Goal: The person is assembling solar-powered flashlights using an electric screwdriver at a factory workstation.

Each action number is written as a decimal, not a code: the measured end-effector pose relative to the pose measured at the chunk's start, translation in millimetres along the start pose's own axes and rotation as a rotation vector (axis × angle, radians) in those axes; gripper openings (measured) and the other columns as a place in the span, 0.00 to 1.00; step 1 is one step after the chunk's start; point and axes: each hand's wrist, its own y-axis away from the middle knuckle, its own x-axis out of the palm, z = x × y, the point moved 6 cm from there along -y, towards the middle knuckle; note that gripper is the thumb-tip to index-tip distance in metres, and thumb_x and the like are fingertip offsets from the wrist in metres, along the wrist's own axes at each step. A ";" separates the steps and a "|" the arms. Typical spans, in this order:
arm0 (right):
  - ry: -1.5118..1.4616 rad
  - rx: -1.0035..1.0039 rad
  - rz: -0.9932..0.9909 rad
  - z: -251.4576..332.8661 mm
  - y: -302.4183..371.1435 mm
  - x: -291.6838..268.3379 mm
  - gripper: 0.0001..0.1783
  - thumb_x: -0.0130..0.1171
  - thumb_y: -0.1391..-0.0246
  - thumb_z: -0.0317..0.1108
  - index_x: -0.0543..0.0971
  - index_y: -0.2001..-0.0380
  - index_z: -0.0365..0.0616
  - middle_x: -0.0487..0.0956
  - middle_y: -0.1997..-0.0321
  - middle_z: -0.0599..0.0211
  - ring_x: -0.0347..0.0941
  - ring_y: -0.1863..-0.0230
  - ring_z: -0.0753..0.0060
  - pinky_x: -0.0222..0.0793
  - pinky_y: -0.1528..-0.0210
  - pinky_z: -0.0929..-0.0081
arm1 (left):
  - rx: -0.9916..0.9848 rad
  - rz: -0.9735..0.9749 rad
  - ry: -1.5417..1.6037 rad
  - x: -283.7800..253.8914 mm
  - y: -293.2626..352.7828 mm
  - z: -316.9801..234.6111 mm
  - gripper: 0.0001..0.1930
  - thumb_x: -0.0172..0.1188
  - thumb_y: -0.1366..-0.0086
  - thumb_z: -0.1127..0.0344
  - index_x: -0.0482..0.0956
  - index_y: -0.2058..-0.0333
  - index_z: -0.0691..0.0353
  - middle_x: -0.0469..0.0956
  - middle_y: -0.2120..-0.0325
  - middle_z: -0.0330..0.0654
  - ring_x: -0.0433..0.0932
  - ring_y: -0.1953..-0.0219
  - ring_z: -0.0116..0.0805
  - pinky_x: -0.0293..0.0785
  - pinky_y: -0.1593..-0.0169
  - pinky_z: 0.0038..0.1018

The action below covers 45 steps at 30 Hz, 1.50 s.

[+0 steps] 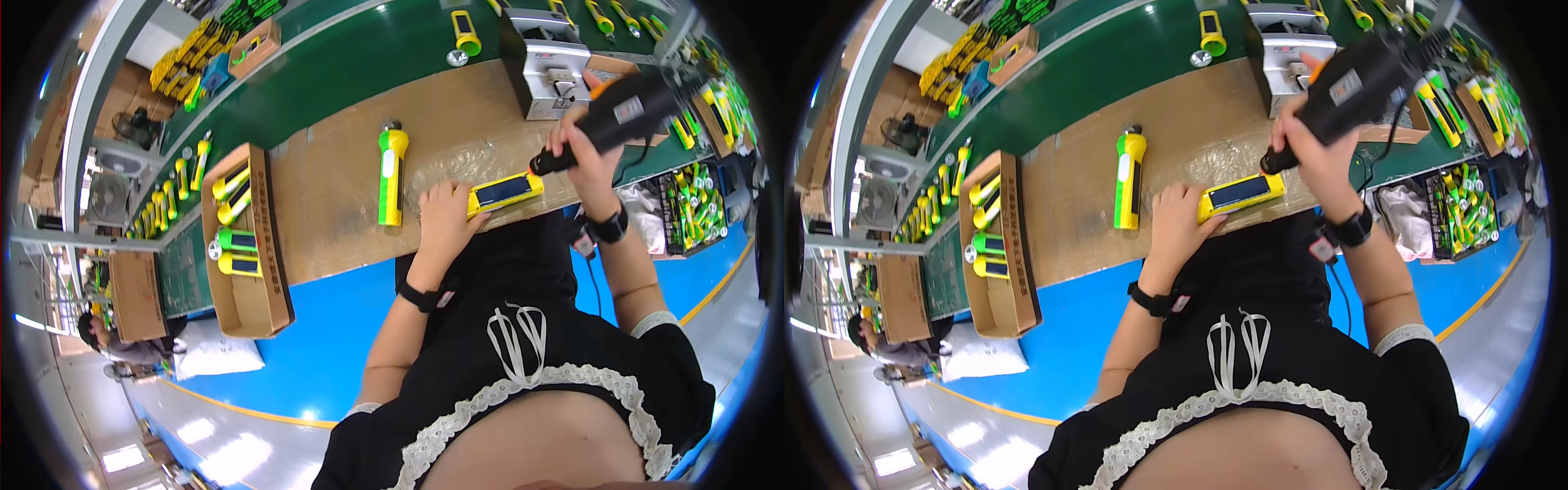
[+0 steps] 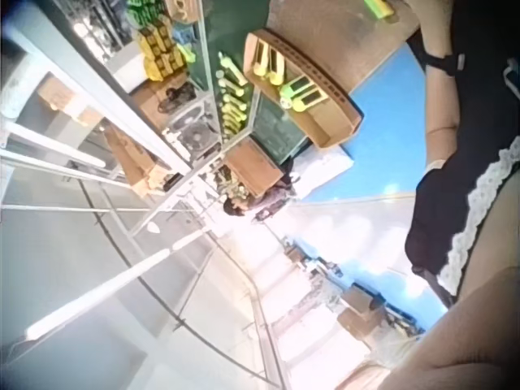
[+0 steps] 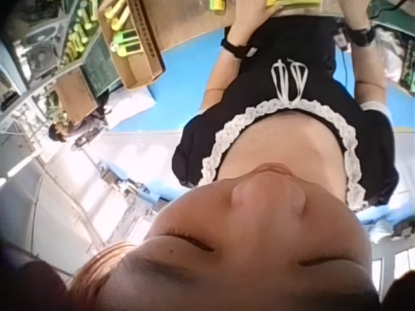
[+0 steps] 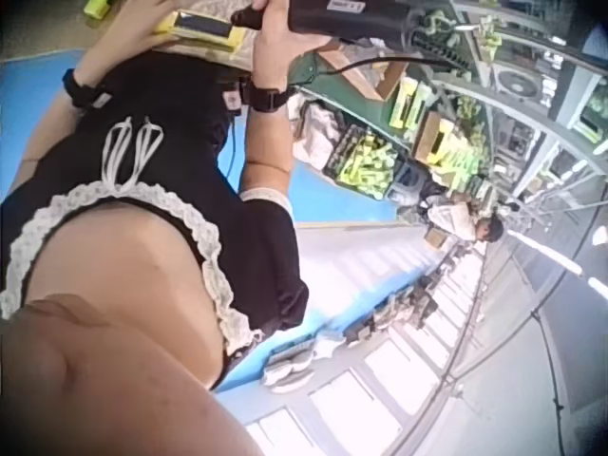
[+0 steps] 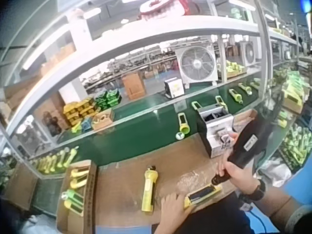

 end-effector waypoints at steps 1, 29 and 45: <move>-0.016 0.004 -0.029 0.3 13.2 10.6 0.39 0.51 0.51 0.23 0.46 0.37 0.37 0.66 0.77 0.68 0.67 0.79 0.74 0.68 0.71 0.72 | 0.026 -0.036 -0.012 -0.1 -0.5 -3.2 0.24 0.68 0.55 0.55 0.75 0.59 0.59 0.71 0.67 0.43 0.69 0.60 0.43 0.62 0.57 0.37; 0.142 -0.017 0.204 -41.2 57.3 81.0 0.29 0.49 0.52 0.16 0.55 0.46 0.41 0.69 0.74 0.65 0.69 0.75 0.76 0.68 0.69 0.78 | -0.190 -0.149 -0.182 -0.3 5.7 -2.1 0.23 0.72 0.62 0.58 0.77 0.63 0.53 0.68 0.67 0.45 0.67 0.60 0.44 0.58 0.56 0.40; 0.097 0.090 -0.067 -34.2 58.3 77.8 0.26 0.63 0.58 0.25 0.67 0.54 0.39 0.71 0.70 0.75 0.67 0.68 0.86 0.67 0.65 0.81 | -0.152 -0.082 -0.225 7.6 6.5 3.1 0.28 0.69 0.56 0.52 0.74 0.55 0.50 0.68 0.65 0.48 0.69 0.59 0.49 0.63 0.59 0.39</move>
